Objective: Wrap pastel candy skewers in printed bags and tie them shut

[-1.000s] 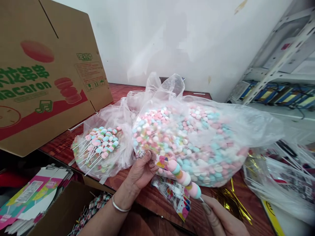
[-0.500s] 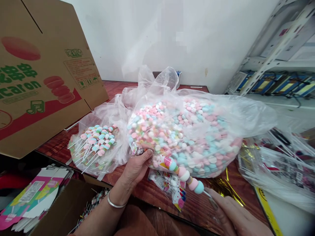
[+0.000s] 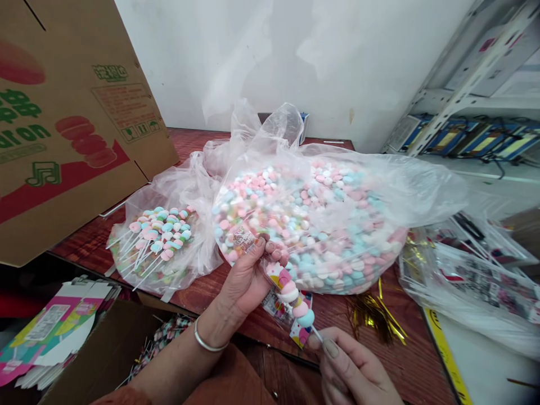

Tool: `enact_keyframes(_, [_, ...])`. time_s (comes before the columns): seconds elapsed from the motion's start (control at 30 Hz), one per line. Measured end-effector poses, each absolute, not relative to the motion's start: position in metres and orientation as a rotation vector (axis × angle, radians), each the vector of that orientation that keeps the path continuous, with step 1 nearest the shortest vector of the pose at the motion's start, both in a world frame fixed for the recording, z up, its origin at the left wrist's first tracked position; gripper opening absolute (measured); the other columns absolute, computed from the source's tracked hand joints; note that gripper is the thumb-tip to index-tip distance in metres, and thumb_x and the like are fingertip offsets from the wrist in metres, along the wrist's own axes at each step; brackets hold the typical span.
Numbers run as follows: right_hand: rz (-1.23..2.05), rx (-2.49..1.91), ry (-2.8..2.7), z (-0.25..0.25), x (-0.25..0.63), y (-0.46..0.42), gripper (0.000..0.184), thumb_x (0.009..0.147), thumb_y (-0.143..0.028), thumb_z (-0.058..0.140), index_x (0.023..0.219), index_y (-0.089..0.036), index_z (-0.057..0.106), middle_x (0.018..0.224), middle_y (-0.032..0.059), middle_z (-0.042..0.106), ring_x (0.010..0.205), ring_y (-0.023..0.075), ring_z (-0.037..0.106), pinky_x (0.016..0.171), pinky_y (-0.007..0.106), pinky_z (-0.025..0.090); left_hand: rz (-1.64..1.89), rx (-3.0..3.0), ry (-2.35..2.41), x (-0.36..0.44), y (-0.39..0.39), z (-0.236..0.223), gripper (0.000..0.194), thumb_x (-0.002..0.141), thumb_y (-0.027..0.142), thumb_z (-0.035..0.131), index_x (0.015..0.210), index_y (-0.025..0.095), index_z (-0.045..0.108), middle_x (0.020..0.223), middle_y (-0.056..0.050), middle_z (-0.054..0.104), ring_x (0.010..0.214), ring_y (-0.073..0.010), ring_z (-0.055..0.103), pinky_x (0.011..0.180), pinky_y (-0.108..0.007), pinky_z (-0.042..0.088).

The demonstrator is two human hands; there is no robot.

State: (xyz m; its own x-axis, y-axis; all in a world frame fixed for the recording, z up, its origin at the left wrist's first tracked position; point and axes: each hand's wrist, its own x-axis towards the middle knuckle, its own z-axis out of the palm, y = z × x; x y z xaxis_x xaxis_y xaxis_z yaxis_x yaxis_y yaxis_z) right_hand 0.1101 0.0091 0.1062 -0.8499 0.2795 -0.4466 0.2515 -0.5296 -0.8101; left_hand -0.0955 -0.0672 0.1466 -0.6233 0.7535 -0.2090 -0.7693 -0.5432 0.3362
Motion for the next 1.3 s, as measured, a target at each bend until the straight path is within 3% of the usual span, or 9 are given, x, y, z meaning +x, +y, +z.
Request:
enact_keyframes(0.13, [2.555,-0.849,-1.357,0.1,0.103,-0.005,0.044,0.081,-0.062,0.071,0.08,-0.019,0.06,0.051,-0.0113,0.033,0.038,0.0028,0.021,0.038,0.016,0.024,2.164,-0.117,0.451,-0.094,-0.06,0.15,0.01,0.084,0.014,0.072,0.085,0.015,0.063,0.065,0.006,0.052,0.058,-0.0067,0.053,0.065,-0.023,0.053])
enact_keyframes(0.3, [1.645,-0.799,-1.883,0.101,0.104,-0.008,0.027,0.089,-0.044,0.066,0.079,-0.02,0.067,0.066,-0.0005,0.06,0.061,0.0129,0.055,0.055,0.02,0.042,2.106,-0.18,0.461,-0.091,-0.055,0.152,0.015,0.089,0.016,0.068,0.078,0.014,0.058,0.066,0.005,0.049,0.057,-0.0061,0.051,0.065,-0.023,0.053])
enact_keyframes(0.43, [1.195,-0.659,-2.081,0.1,0.105,-0.004,0.011,0.09,-0.028,0.064,0.085,-0.021,0.071,0.07,0.0001,0.065,0.063,0.0131,0.06,0.063,0.021,0.046,2.099,-0.175,0.52,-0.087,-0.053,0.15,0.008,0.09,0.017,0.066,0.085,0.013,0.062,0.067,0.005,0.049,0.056,-0.0057,0.05,0.064,-0.023,0.053])
enact_keyframes(0.53, [1.27,-0.69,-2.097,0.103,0.101,-0.002,0.015,0.091,-0.032,0.063,0.085,-0.02,0.07,0.07,0.0004,0.064,0.063,0.0134,0.059,0.062,0.022,0.045,2.098,-0.187,0.525,-0.084,-0.052,0.148,0.005,0.092,0.016,0.064,0.093,0.011,0.063,0.066,0.005,0.05,0.055,-0.0054,0.05,0.063,-0.023,0.053])
enact_keyframes(0.8, [2.591,-0.858,-1.32,0.111,0.085,-0.009,0.043,0.089,-0.061,0.059,0.079,-0.019,0.057,0.053,-0.0122,0.025,0.041,0.0048,0.014,0.038,0.018,0.02,2.103,-0.13,0.529,-0.078,-0.052,0.149,0.012,0.09,0.022,0.068,0.095,0.011,0.064,0.063,0.007,0.047,0.054,-0.0052,0.048,0.061,-0.022,0.052])
enact_keyframes(1.0, [1.359,-0.641,-2.045,0.099,0.088,-0.01,0.023,0.094,-0.033,0.06,0.076,-0.019,0.063,0.065,-0.0022,0.056,0.058,0.0103,0.052,0.054,0.02,0.038,2.102,-0.18,0.623,-0.076,-0.048,0.15,0.014,0.089,0.023,0.069,0.094,0.011,0.064,0.062,0.006,0.048,0.052,-0.0054,0.048,0.06,-0.021,0.051])
enact_keyframes(1.13, [0.664,-0.454,-2.204,0.094,0.09,-0.006,0.008,0.091,-0.017,0.062,0.091,-0.018,0.07,0.064,-0.0005,0.062,0.058,0.0123,0.058,0.06,0.023,0.042,2.084,-0.209,0.658,-0.073,-0.046,0.149,0.017,0.087,0.025,0.071,0.096,0.012,0.064,0.064,0.005,0.05,0.053,-0.0057,0.05,0.058,-0.02,0.05])
enact_keyframes(1.2, [0.673,-0.486,-2.191,0.095,0.089,-0.005,0.008,0.091,-0.02,0.062,0.091,-0.018,0.07,0.064,0.0008,0.064,0.058,0.0137,0.057,0.059,0.024,0.042,2.075,-0.198,0.668,-0.07,-0.045,0.147,0.021,0.085,0.028,0.074,0.097,0.013,0.064,0.065,0.005,0.05,0.053,-0.0058,0.05,0.058,-0.02,0.051])
enact_keyframes(1.3, [1.397,-0.675,-2.053,0.101,0.084,-0.004,0.027,0.095,-0.038,0.057,0.075,-0.019,0.062,0.058,-0.0015,0.055,0.05,0.0117,0.047,0.049,0.023,0.036,2.062,-0.169,0.632,-0.067,-0.044,0.146,0.025,0.084,0.031,0.075,0.097,0.014,0.063,0.065,0.007,0.049,0.053,-0.0055,0.048,0.059,-0.022,0.051])
